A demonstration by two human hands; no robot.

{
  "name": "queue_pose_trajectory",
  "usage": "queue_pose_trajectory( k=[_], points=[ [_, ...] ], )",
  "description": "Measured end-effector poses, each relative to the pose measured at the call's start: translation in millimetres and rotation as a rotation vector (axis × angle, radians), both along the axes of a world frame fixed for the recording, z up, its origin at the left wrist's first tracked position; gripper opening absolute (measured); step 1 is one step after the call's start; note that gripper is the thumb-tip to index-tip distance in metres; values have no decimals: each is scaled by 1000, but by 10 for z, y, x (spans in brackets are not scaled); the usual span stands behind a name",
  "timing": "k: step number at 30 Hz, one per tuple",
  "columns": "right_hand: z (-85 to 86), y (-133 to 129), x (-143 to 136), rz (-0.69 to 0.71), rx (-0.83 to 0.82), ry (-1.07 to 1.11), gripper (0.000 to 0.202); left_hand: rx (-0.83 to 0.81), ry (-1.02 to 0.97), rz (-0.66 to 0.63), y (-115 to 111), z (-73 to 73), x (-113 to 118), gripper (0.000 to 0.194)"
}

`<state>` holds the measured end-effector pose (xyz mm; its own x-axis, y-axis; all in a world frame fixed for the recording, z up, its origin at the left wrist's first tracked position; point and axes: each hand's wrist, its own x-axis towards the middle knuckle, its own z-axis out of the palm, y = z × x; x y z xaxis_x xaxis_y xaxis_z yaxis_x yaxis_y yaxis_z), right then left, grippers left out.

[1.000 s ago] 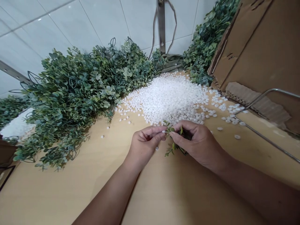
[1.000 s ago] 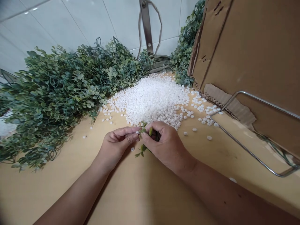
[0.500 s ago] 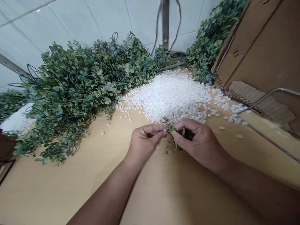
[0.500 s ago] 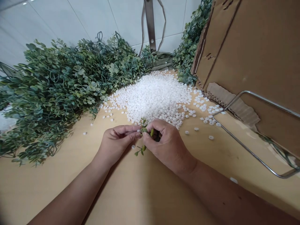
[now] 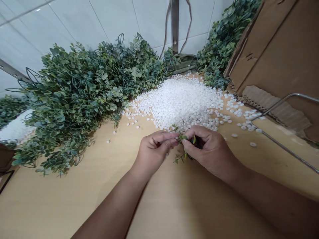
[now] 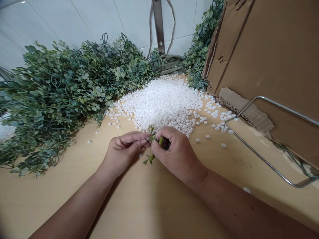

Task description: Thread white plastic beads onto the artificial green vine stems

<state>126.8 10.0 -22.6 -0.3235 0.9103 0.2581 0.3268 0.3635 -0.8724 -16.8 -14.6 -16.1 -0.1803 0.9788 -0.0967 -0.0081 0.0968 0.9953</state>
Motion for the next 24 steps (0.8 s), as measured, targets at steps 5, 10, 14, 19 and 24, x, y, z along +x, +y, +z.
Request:
queue_pose_trajectory(
  k=[5,10,14,19,24],
  points=[
    [-4,-1,-13,11,-54,20,10,-66,-88,-11,16,25,-20,7],
    [-21,-5,-21,57,-126,38,12,-101,-155,-49,25,27,-41,11],
    [-34,2,-24,100,-176,13,15,-85,-189,-84,39,8,-58,12],
    [-33,7,-34,83,-200,13,16,-96,-170,-83,49,4,-68,11],
    [-4,14,-28,83,-255,29,19,-101,-174,-102,50,9,-68,11]
  ],
)
